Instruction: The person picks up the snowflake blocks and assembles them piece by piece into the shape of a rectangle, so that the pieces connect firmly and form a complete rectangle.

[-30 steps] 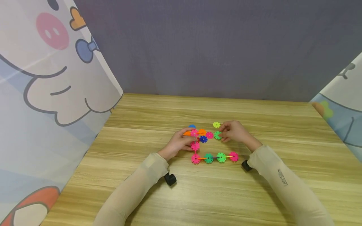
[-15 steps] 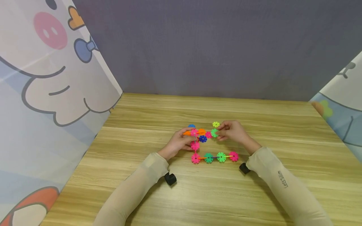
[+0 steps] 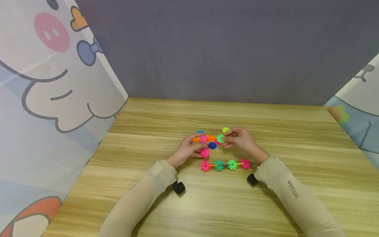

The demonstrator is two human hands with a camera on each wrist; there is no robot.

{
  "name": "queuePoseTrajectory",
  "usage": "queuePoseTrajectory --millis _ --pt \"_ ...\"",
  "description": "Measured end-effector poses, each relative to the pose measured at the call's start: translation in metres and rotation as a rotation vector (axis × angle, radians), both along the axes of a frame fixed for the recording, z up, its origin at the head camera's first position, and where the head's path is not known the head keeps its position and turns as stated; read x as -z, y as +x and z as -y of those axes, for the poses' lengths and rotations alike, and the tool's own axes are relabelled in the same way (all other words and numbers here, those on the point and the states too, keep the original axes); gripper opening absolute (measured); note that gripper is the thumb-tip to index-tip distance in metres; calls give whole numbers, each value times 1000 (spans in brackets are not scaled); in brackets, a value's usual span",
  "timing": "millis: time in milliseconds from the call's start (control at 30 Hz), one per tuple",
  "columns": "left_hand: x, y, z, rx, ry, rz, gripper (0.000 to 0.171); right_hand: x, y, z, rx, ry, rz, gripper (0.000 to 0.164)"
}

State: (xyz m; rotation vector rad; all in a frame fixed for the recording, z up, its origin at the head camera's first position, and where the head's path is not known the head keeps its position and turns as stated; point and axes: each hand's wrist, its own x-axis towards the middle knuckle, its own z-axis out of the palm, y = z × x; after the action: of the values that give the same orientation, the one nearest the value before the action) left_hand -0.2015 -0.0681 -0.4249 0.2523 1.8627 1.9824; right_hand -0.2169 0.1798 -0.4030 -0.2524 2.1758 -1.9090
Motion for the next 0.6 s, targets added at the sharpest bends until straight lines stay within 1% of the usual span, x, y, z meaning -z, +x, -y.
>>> queuePoseTrajectory --millis 333,600 --pt "2 -1 1 4 6 -3 55 -1 1 8 4 -49 -16 18" --pt "0 0 1 0 5 3 55 0 2 9 15 -80 20 14"
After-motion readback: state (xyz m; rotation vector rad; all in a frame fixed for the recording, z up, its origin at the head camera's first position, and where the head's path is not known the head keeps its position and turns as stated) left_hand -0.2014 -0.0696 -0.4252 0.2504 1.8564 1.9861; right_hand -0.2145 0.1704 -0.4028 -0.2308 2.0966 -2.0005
